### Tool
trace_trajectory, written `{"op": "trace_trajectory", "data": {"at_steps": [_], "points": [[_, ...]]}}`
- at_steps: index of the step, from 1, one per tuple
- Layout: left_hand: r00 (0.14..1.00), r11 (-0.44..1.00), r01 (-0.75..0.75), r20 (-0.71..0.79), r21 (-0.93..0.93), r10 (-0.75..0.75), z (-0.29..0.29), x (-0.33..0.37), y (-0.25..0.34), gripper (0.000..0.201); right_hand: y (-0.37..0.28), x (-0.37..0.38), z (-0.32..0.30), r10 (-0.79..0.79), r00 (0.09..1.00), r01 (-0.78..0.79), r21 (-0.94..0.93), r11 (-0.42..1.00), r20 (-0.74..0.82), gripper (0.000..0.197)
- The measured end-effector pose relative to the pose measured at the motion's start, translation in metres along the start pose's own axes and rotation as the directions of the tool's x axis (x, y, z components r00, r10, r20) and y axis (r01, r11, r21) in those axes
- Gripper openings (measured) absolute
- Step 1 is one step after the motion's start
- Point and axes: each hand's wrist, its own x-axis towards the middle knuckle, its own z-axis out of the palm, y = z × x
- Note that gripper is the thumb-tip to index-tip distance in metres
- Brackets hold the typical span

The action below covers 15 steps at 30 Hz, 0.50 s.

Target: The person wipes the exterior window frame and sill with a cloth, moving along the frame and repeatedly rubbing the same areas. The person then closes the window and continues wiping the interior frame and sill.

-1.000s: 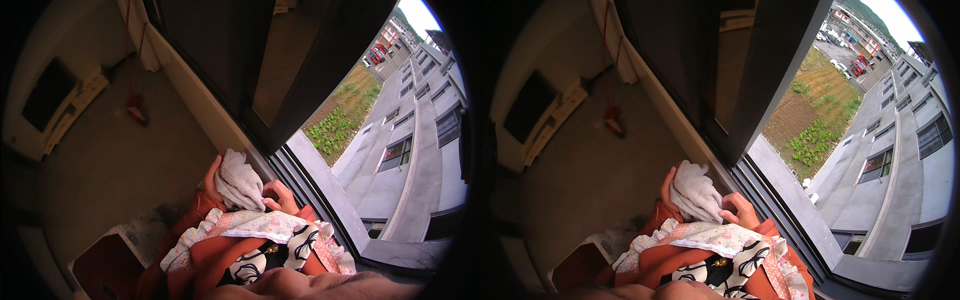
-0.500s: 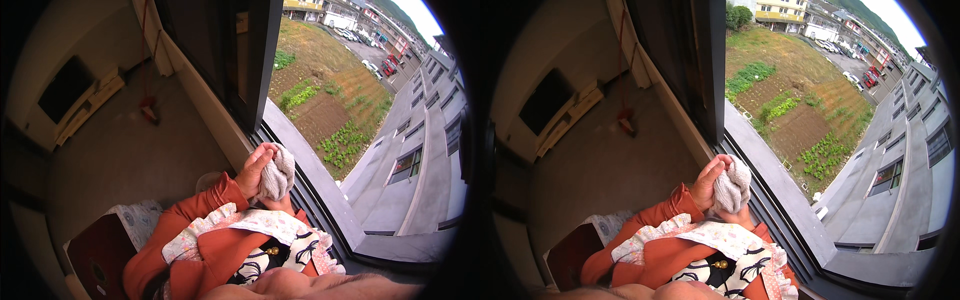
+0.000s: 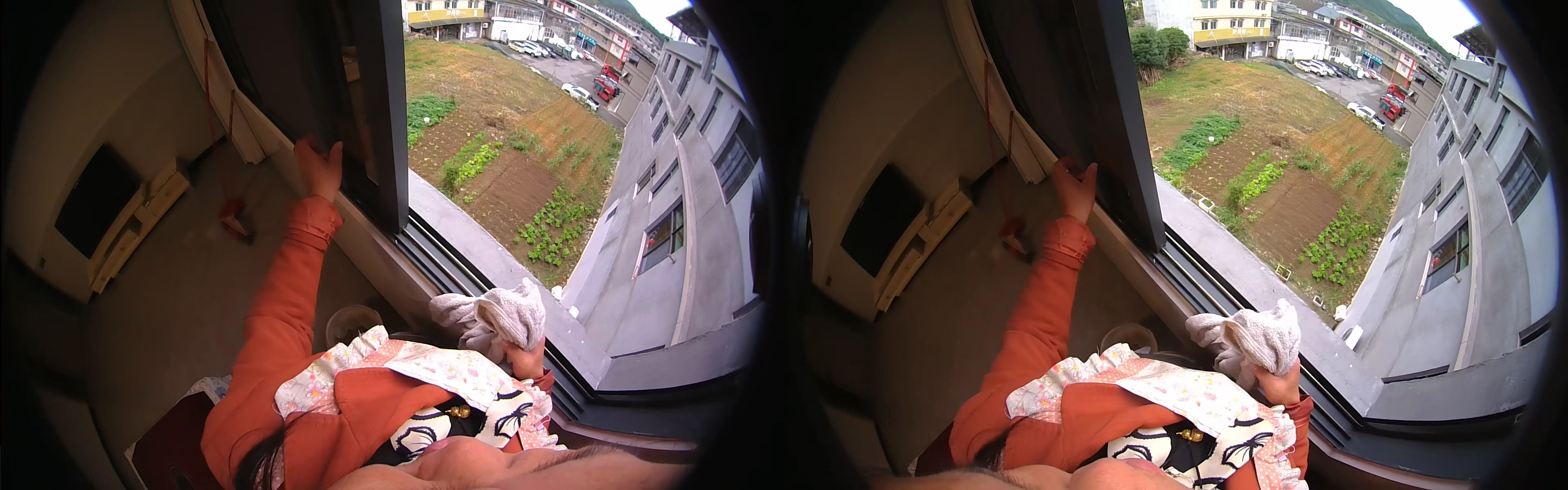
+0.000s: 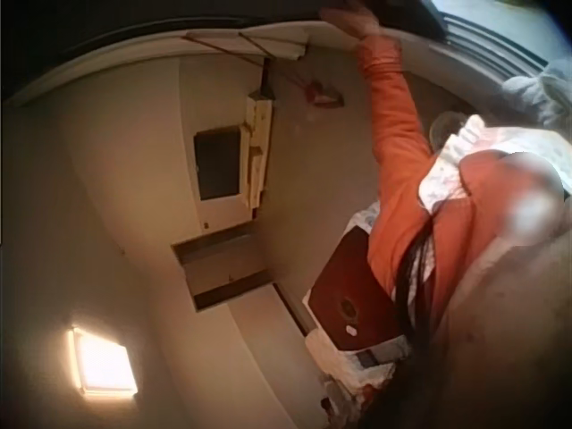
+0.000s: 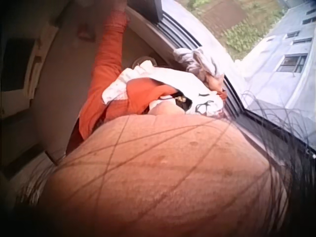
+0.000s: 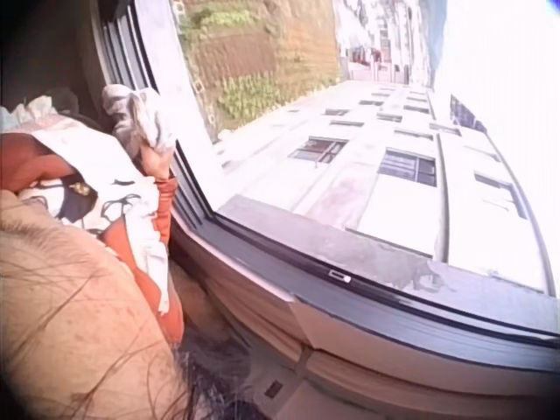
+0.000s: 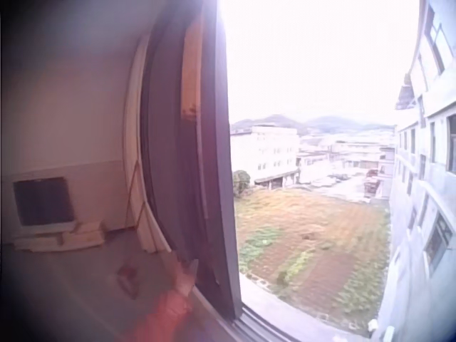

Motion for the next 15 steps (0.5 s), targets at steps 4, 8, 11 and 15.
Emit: {"op": "trace_trajectory", "data": {"at_steps": [4, 8, 11, 15], "points": [[0.997, 0.997, -0.059, 0.053, 0.05, 0.056, 0.014, 0.027, -0.007, 0.053, 0.0, 0.003, 0.007, 0.01, 0.998, -0.014, -0.064, 0.998, -0.059, 0.057], [0.992, 0.994, -0.051, 0.123, 0.093, 0.039, 0.01, 0.054, -0.037, 0.049, -0.007, 0.008, 0.016, 0.043, 0.995, -0.043, 0.008, 0.999, -0.091, 0.054], [0.996, 0.988, -0.021, 0.088, 0.156, 0.007, 0.016, 0.084, -0.052, 0.047, -0.006, 0.012, 0.017, 0.064, 0.99, -0.068, -0.027, 0.997, -0.123, 0.052], [0.993, 0.953, 0.047, 0.085, 0.298, -0.076, 0.021, 0.127, -0.1, 0.044, -0.004, 0.013, 0.025, 0.093, 0.982, -0.106, -0.073, 0.992, -0.162, 0.051]]}}
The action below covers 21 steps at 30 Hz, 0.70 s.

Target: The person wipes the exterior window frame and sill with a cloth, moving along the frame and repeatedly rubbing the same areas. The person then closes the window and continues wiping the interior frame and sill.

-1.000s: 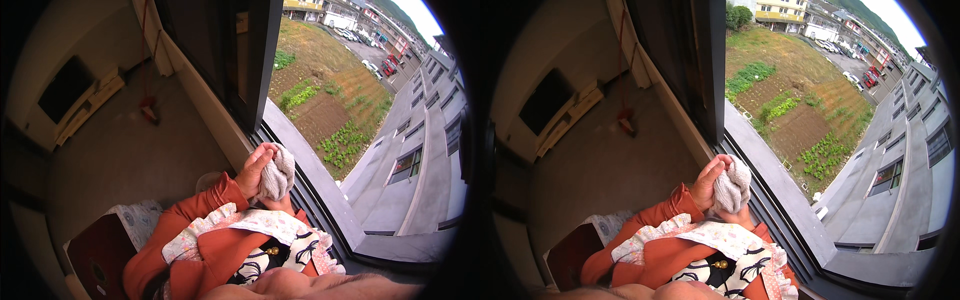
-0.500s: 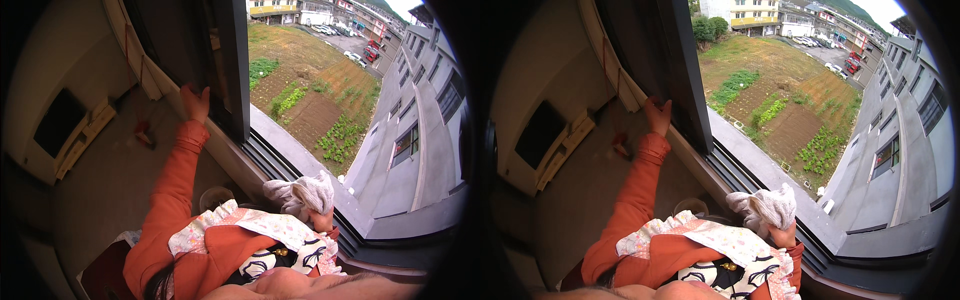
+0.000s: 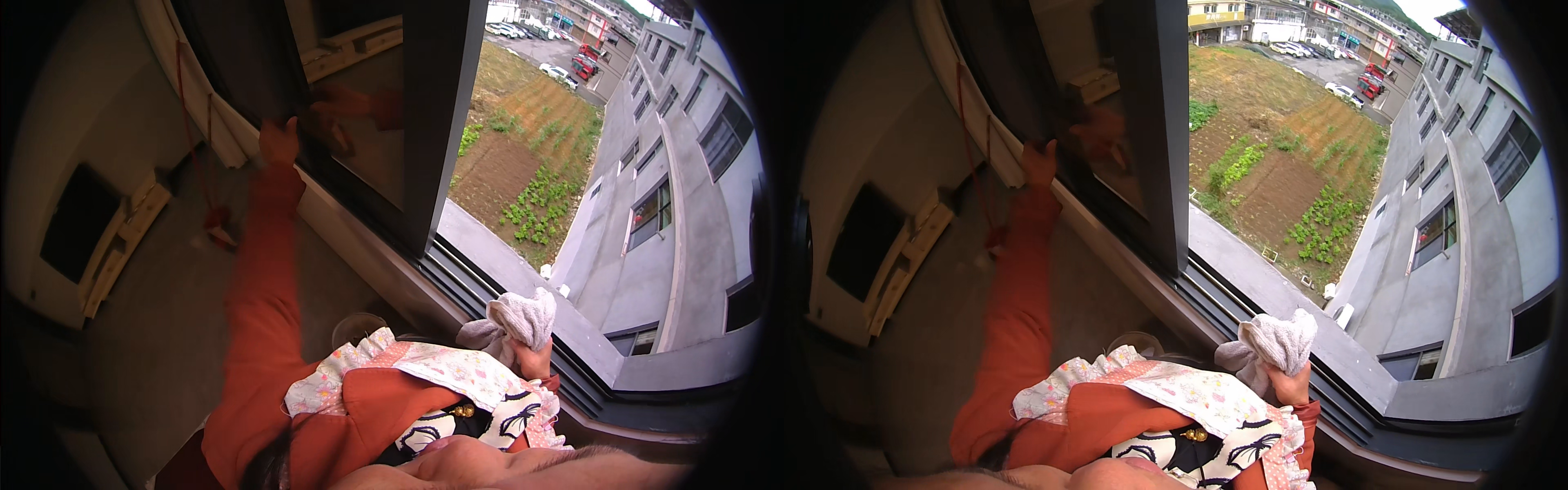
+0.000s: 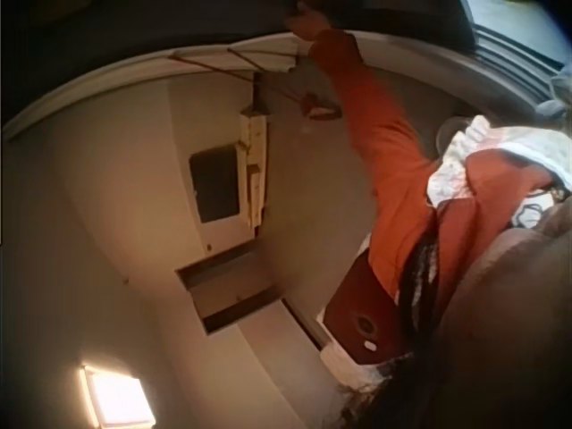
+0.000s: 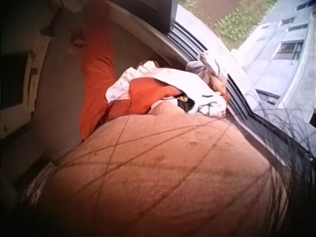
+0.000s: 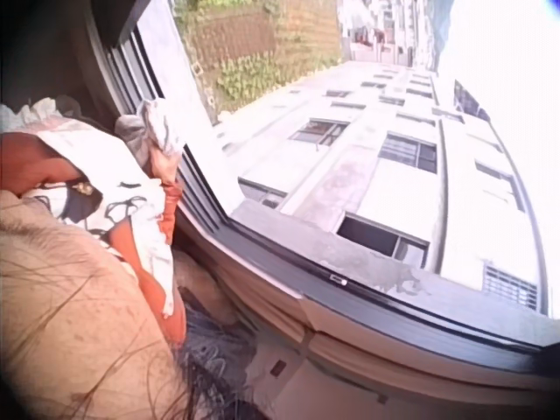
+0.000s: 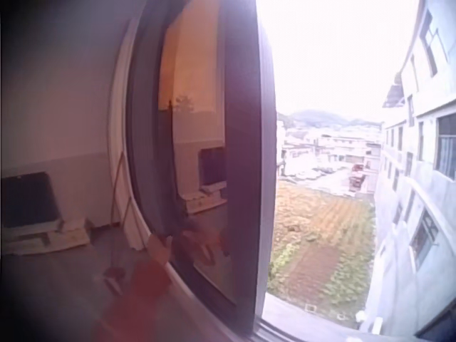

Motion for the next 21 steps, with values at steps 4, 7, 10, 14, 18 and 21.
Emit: {"op": "trace_trajectory", "data": {"at_steps": [4, 7, 10, 14, 18, 21], "points": [[0.997, 0.997, 0.048, 0.06, 0.06, -0.051, 0.008, 0.027, -0.027, 0.037, 0.013, -0.001, -0.002, 0.023, 0.997, -0.023, 0.003, 1.0, -0.075, 0.054], [0.991, 0.975, 0.106, 0.1, -0.196, -0.088, 0.007, 0.049, -0.093, 0.042, 0.011, 0.001, 0.002, 0.058, 0.993, -0.059, -0.011, 0.998, -0.104, 0.053], [0.983, 0.946, 0.043, 0.181, -0.321, 0.017, 0.013, 0.03, -0.08, 0.057, 0.01, -0.006, 0.003, 0.065, 0.981, -0.073, -0.037, 0.997, -0.181, 0.054], [0.937, 0.969, -0.232, 0.249, -0.082, 0.246, -0.004, 0.027, -0.064, 0.064, 0.008, -0.006, 0.009, 0.085, 0.97, -0.077, 0.043, 0.996, -0.226, 0.054], [0.92, 0.985, -0.138, 0.356, -0.103, 0.166, 0.009, 0.058, -0.119, 0.067, 0.006, -0.004, 0.02, 0.073, 0.962, -0.063, 0.046, 0.997, -0.263, 0.053], [0.911, 0.99, -0.094, 0.392, -0.106, 0.128, 0.013, 0.076, -0.143, 0.069, 0.008, -0.007, 0.025, 0.045, 0.947, -0.02, 0.082, 0.996, -0.318, 0.055]]}}
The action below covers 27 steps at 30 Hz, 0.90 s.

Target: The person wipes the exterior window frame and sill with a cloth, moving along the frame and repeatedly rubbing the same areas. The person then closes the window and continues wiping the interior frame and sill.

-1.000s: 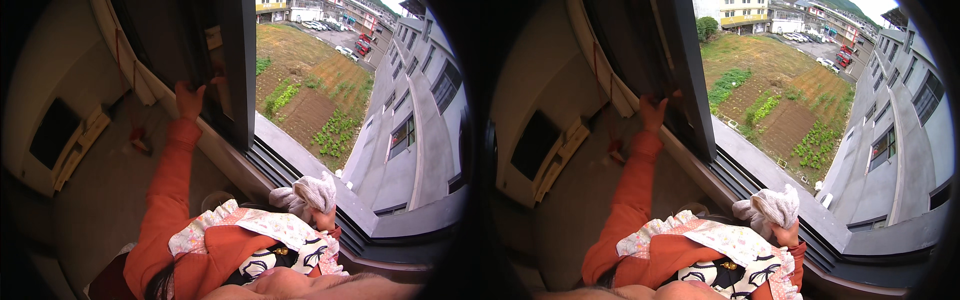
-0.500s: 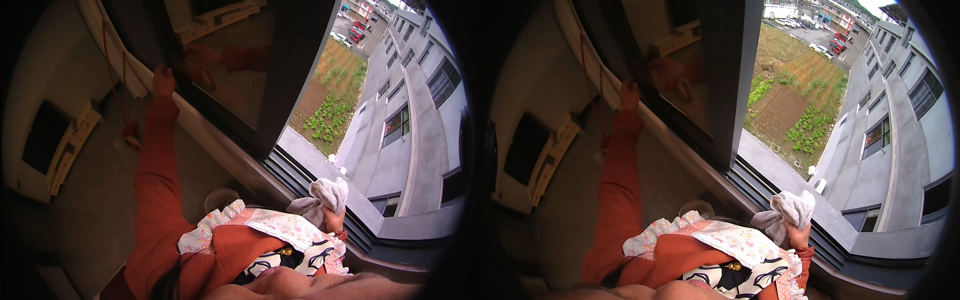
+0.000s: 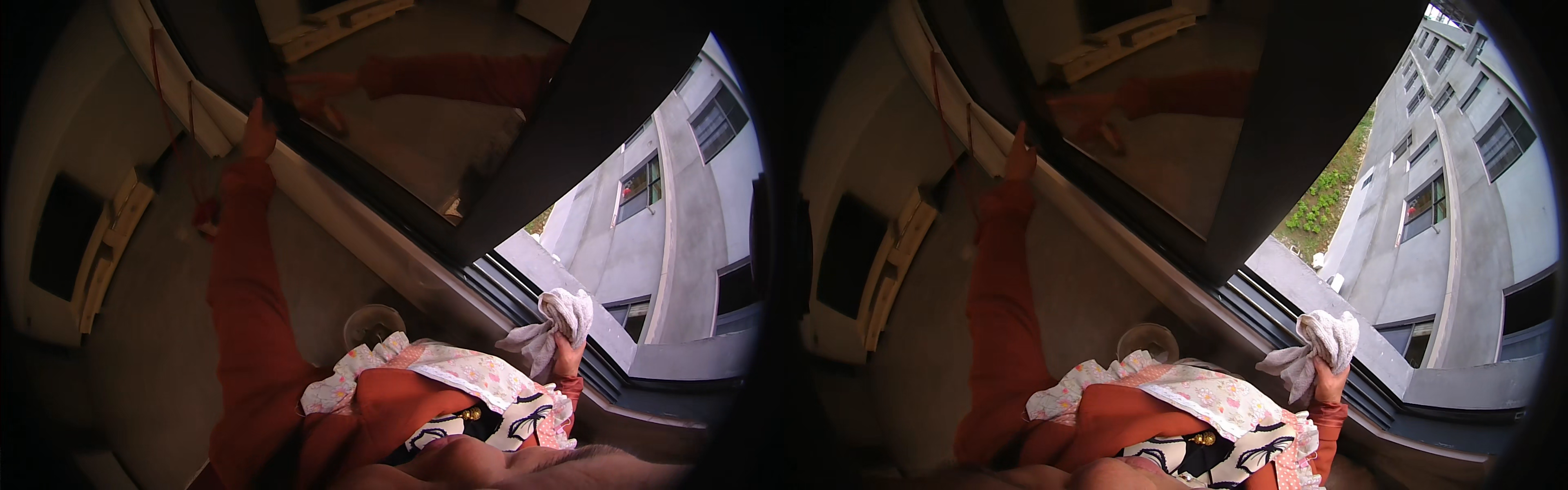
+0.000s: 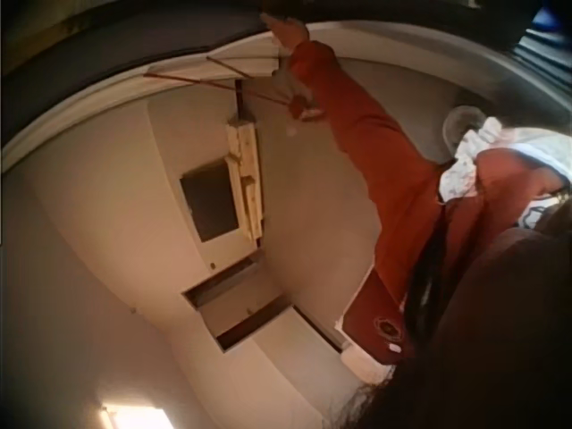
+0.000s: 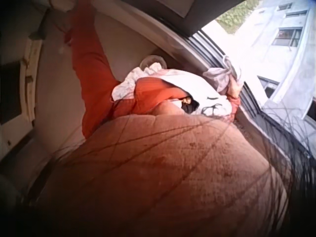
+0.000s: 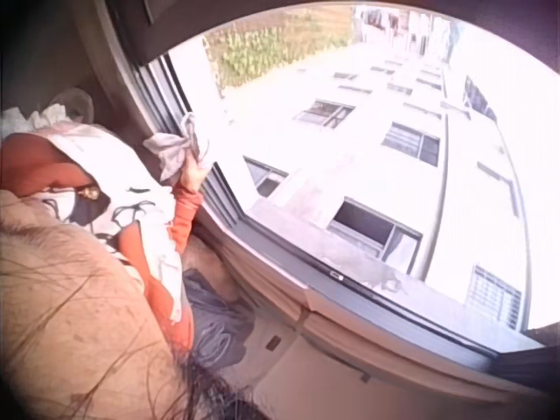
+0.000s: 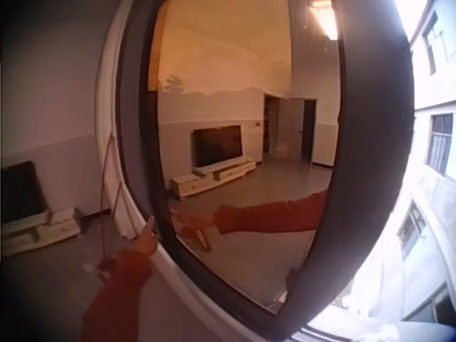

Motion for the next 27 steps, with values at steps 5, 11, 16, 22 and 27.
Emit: {"op": "trace_trajectory", "data": {"at_steps": [5, 11, 16, 22, 27], "points": [[0.993, 0.978, -0.067, -0.079, 0.198, 0.084, 0.003, -0.001, 0.018, 0.075, -0.001, -0.008, 0.0, -0.031, 0.996, 0.026, -0.052, 0.998, -0.081, 0.052], [0.999, 0.949, -0.032, 0.052, 0.315, 0.016, 0.004, 0.004, 0.015, 0.078, 0.003, -0.003, 0.0, -0.082, 0.995, 0.079, -0.065, 0.995, -0.053, 0.051], [0.974, 0.981, 0.19, 0.116, 0.042, -0.194, 0.007, -0.01, 0.061, 0.06, 0.019, -0.002, -0.01, -0.096, 0.994, 0.095, -0.019, 0.995, -0.05, 0.05], [0.918, 0.754, 0.337, 0.374, -0.564, -0.131, 0.05, -0.157, 0.154, 0.027, 0.021, -0.001, -0.001, -0.13, 0.991, 0.132, 0.092, 0.987, -0.025, 0.047], [0.583, 0.53, 0.617, 0.79, -0.582, 0.189, 0.076, -0.317, 0.219, 0.026, 0.016, 0.003, 0.003, -0.189, 0.982, 0.185, 0.122, 0.975, 0.023, 0.043]]}}
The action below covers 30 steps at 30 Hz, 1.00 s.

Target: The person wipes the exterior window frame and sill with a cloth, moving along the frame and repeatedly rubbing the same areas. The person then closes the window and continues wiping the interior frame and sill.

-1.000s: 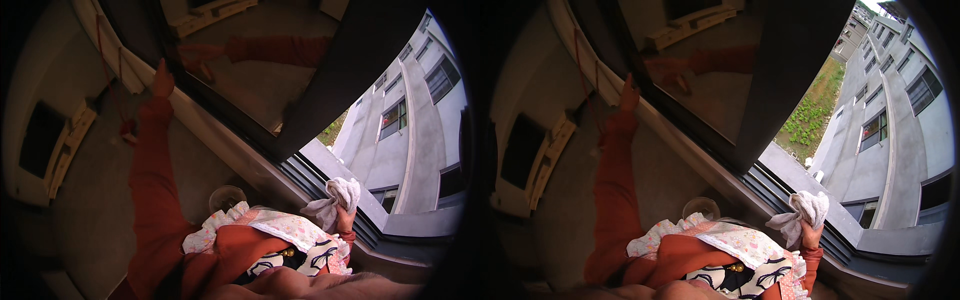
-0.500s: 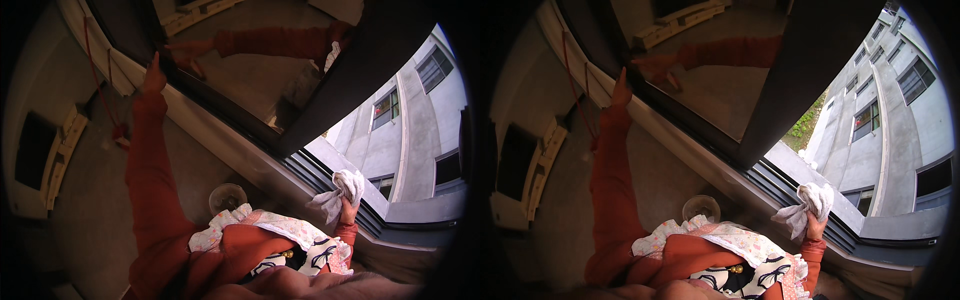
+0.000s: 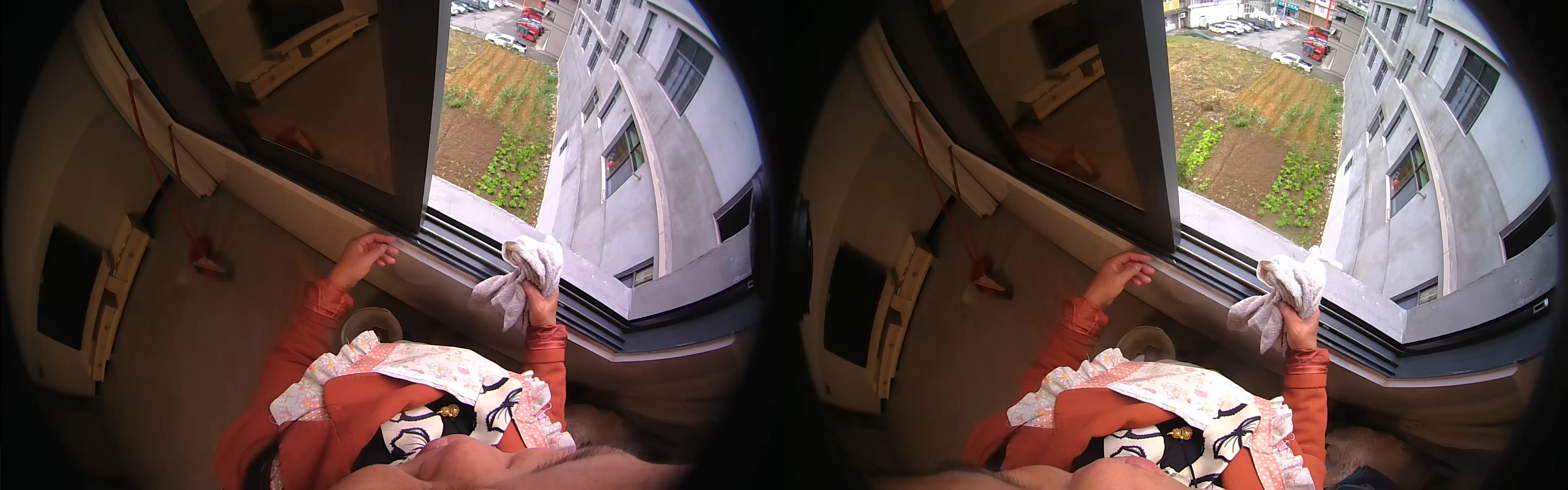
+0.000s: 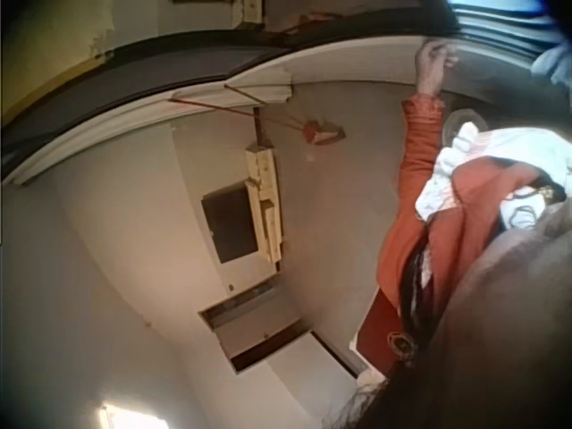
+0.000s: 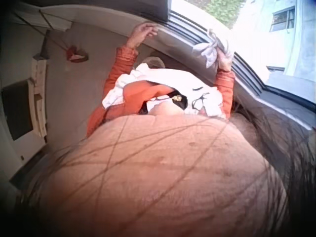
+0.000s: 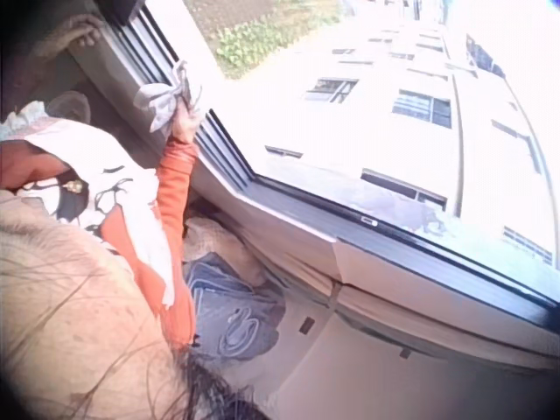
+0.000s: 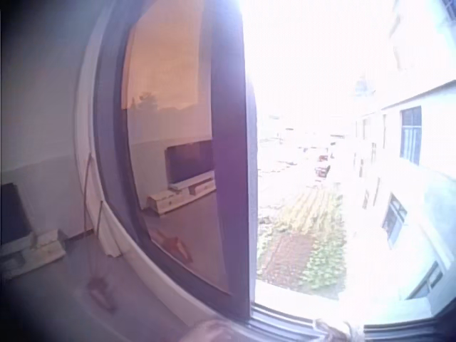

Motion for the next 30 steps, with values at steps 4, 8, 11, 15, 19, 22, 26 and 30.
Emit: {"op": "trace_trajectory", "data": {"at_steps": [4, 8, 11, 15, 19, 22, 26, 30], "points": [[0.978, 0.99, 0.134, 0.159, 0.031, -0.138, 0.079, -0.035, -0.03, 0.026, 0.004, 0.001, -0.012, 0.122, 0.992, -0.123, 0.039, 0.992, 0.04, 0.037], [0.964, 0.972, 0.235, 0.128, -0.007, -0.232, 0.099, -0.065, -0.031, 0.031, -0.019, -0.021, -0.007, 0.166, 0.913, -0.229, 0.132, 0.964, 0.374, 0.056], [0.908, 0.878, 0.418, 0.123, -0.234, -0.4, 0.1, -0.086, -0.032, 0.064, -0.039, -0.054, 0.022, 0.183, 0.73, -0.294, 0.06, 0.954, 0.658, 0.061], [0.923, 0.737, 0.385, 0.212, -0.555, -0.322, 0.127, -0.114, -0.021, 0.072, -0.026, -0.068, 0.043, 0.142, 0.357, -0.361, -0.004, 0.933, 0.923, 0.055], [0.914, 0.742, 0.397, 0.305, -0.539, -0.268, 0.124, -0.117, -0.033, 0.066, 0.012, -0.092, 0.043, 0.248, 0.36, -0.539, -0.016, 0.842, 0.9, 0.06], [0.953, 0.754, 0.303, 0.198, -0.583, -0.23, 0.125, -0.117, -0.03, 0.071, 0.021, -0.103, 0.047, 0.158, 0.435, -0.508, 0.097, 0.856, 0.887, 0.06], [0.964, 0.621, 0.256, 0.246, -0.741, -0.104, 0.116, -0.105, -0.015, 0.071, 0.038, -0.108, 0.065, 0.282, 0.516, -0.551, 0.061, 0.832, 0.809, 0.053], [0.968, 0.706, 0.25, 0.147, -0.662, -0.205, 0.076, -0.097, -0.004, 0.058, 0.021, -0.092, 0.108, 0.269, 0.653, -0.179, -0.201, 0.963, 0.708, 0.034]]}}
